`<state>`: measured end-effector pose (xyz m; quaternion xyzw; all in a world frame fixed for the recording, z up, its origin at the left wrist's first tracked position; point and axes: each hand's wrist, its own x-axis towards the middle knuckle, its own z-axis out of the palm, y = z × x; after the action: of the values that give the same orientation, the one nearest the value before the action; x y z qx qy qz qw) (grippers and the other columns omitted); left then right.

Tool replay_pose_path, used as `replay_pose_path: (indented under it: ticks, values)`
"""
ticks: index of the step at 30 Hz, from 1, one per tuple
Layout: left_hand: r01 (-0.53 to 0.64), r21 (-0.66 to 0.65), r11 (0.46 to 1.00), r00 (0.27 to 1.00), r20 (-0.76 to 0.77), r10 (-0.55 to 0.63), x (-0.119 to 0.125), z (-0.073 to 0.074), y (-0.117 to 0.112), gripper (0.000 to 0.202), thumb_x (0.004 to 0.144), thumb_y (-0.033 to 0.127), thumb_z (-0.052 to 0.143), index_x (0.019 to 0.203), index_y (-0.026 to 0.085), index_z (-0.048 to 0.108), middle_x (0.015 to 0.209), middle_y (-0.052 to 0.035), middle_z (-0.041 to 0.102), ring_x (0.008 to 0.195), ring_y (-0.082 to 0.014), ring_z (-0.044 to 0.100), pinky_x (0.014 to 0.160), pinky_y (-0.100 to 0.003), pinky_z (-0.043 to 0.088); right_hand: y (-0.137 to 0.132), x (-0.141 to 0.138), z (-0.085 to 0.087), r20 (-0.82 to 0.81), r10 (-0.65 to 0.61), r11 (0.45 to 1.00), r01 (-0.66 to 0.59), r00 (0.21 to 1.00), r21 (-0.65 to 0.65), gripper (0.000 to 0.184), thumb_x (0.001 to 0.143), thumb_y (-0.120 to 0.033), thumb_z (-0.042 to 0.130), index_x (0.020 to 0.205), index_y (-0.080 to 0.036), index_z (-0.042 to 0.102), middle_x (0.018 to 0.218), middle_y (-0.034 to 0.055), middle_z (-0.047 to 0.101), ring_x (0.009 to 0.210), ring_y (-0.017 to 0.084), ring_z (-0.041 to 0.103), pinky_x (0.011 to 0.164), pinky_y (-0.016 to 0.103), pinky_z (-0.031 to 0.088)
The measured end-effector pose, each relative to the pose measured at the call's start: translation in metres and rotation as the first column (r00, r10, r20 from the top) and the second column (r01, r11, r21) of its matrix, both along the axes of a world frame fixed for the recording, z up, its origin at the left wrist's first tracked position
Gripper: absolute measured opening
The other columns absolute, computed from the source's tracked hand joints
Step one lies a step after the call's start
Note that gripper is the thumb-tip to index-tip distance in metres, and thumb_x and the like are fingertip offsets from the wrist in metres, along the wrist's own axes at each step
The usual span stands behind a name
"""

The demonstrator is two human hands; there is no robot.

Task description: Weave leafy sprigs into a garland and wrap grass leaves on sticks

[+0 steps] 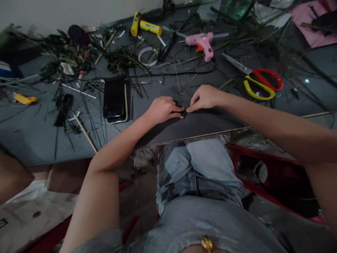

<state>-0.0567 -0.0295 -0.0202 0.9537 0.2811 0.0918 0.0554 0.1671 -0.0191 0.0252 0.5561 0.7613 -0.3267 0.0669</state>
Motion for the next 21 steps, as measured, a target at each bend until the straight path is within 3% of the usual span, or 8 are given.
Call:
replay_pose_path:
  ticks: [9,15,21]
  values:
    - [0.009,-0.011,1.0,1.0,0.014,-0.009,-0.001,0.0,0.001,0.037,0.094,0.054,0.061,0.112,0.028,0.08,0.068,-0.0042,0.07,0.074,-0.0192,0.061,0.061,-0.031,0.031,0.005,-0.003,0.001,0.019,0.05,0.998,-0.05,0.999,0.029,0.028,0.074,-0.047,0.079,0.074,-0.019,0.081,0.066,0.0024,0.069,0.067,0.015,0.06,0.065,0.03,0.039]
    - [0.014,-0.044,0.999,1.0,0.019,-0.013,0.0,0.002,0.0,0.038,0.094,0.055,0.061,0.112,0.027,0.08,0.068,-0.0045,0.071,0.073,-0.0192,0.061,0.062,-0.031,0.032,0.001,-0.006,0.004,0.045,-0.009,1.0,0.009,0.999,0.002,0.022,0.077,-0.039,0.075,0.079,-0.019,0.081,0.059,0.0016,0.065,0.063,0.016,0.063,0.067,0.03,0.045]
    - [0.012,-0.021,1.0,1.0,0.025,-0.012,-0.001,0.001,0.0,0.036,0.094,0.053,0.062,0.112,0.027,0.08,0.07,-0.0043,0.073,0.073,-0.0185,0.061,0.061,-0.03,0.033,-0.001,-0.012,0.01,0.11,0.013,1.0,-0.015,0.994,0.015,0.018,0.073,-0.037,0.075,0.08,-0.021,0.081,0.06,0.0021,0.066,0.069,0.018,0.065,0.065,0.03,0.043]
